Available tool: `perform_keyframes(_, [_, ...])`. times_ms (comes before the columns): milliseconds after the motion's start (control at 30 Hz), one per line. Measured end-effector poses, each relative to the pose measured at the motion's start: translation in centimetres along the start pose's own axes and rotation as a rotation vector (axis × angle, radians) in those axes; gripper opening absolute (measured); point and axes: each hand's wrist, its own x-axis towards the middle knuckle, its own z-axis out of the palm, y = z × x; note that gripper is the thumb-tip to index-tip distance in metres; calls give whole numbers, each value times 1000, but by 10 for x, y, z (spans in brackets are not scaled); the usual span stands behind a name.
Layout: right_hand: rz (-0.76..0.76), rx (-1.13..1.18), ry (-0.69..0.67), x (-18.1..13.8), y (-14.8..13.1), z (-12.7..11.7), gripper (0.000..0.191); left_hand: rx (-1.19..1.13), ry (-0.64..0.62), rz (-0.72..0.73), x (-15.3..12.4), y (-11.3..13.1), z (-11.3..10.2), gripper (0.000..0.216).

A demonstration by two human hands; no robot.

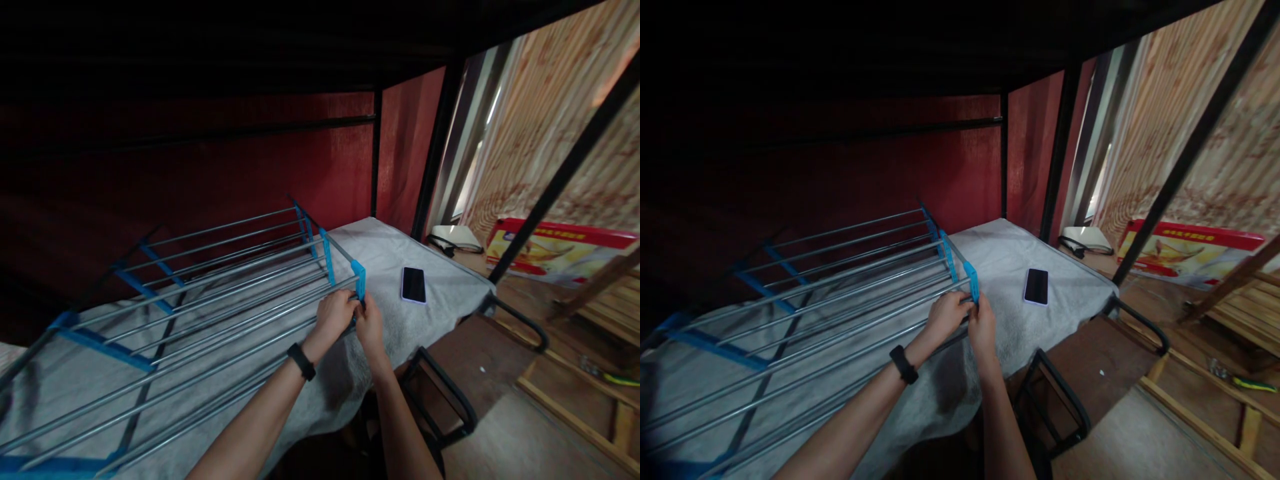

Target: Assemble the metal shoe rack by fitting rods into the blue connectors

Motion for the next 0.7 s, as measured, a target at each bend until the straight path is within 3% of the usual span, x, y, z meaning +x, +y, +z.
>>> perform_keyframes(700, [44, -5, -22, -1, -1, 0, 30, -71, -38, -4, 1, -1, -6, 23])
